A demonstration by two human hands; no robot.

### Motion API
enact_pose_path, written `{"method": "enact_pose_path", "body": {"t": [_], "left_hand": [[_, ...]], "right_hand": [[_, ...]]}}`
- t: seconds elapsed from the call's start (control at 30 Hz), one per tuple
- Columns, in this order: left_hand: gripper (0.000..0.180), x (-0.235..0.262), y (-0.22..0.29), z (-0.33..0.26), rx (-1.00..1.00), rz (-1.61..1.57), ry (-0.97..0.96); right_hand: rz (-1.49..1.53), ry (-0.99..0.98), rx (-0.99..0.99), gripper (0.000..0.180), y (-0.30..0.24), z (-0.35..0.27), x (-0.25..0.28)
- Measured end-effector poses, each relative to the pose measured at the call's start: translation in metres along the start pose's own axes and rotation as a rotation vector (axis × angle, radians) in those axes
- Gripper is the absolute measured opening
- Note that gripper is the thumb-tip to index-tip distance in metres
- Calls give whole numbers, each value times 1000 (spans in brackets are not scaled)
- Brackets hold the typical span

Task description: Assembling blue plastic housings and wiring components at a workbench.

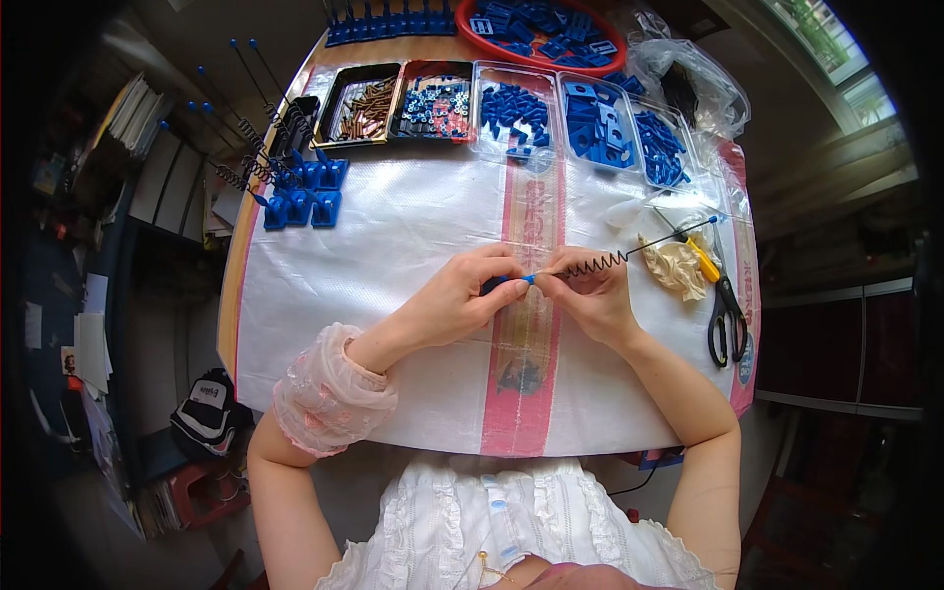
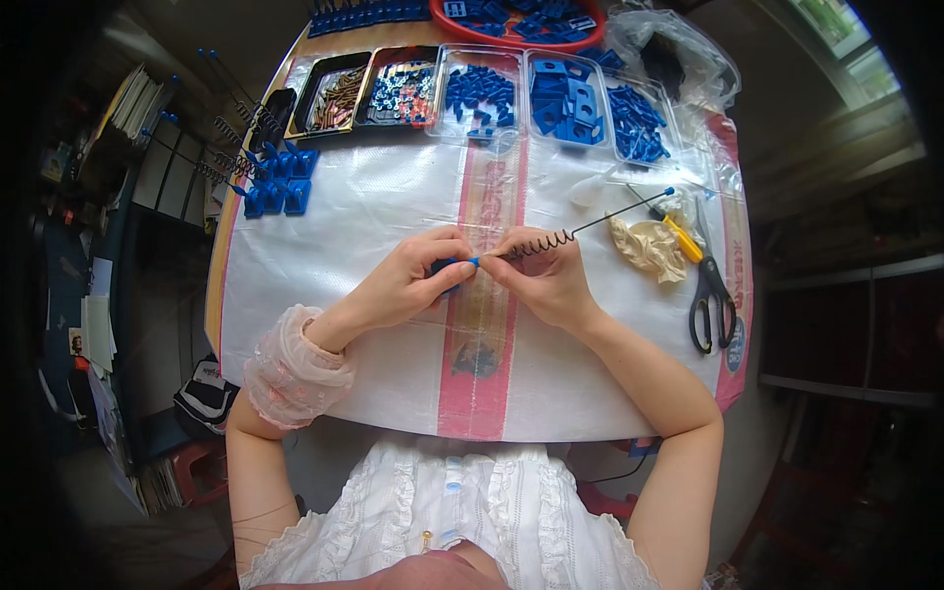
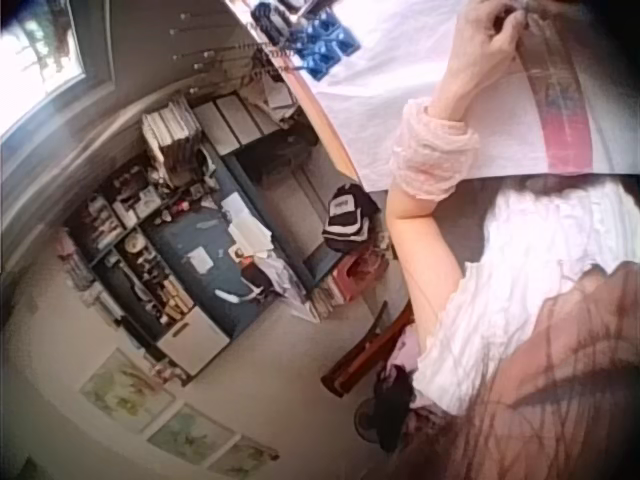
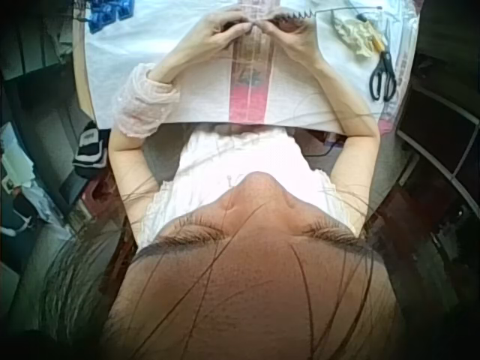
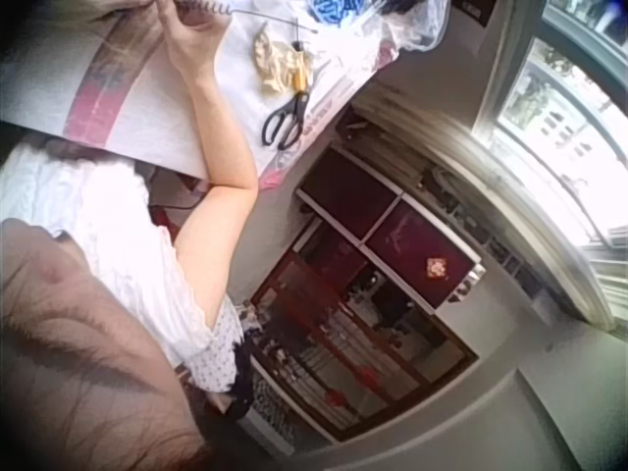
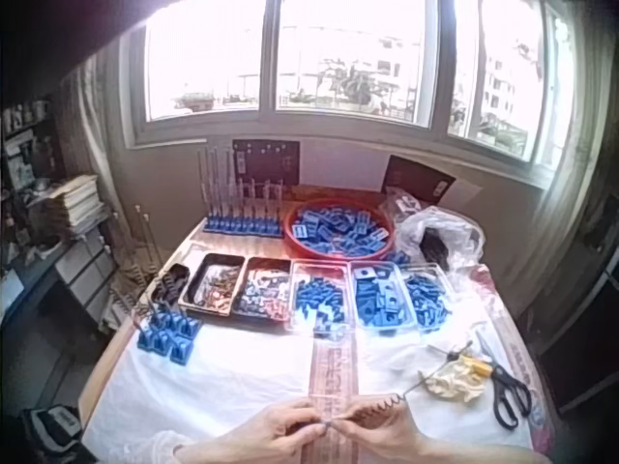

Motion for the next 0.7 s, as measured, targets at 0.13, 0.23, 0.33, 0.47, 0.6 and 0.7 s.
{"method": "enact_pose_path", "body": {"t": [0.13, 0.23, 0.33, 0.47, 0.6, 0.7], "left_hand": [[20, 0, -5, -2, -35, 8, -11], [21, -1, -7, -2, -41, 4, -9], [21, -1, -8, -3, -51, 23, 1], [21, 0, -7, -2, -51, 27, -44], [21, -1, -6, -2, -20, -48, -70], [22, 0, -8, -2, -40, -32, -81]], "right_hand": [[12, -3, -12, 5, -1, 0, -1], [7, 0, -4, 5, 0, 0, 0], [-7, 1, 1, 4, 0, 0, -1], [-18, -8, -4, 4, -2, 0, 0], [19, -3, 6, 4, -2, 0, -1], [9, -12, -2, 4, -3, 0, -1]]}}
Point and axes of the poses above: each hand's wrist, its own z-axis towards the middle knuckle, its own x-axis out of the back of the hand, y = z × x, the point moved 4 cm from there along z, towards the middle knuckle, and after that the axes turned 15 degrees about -x, right-handed, at the moved point
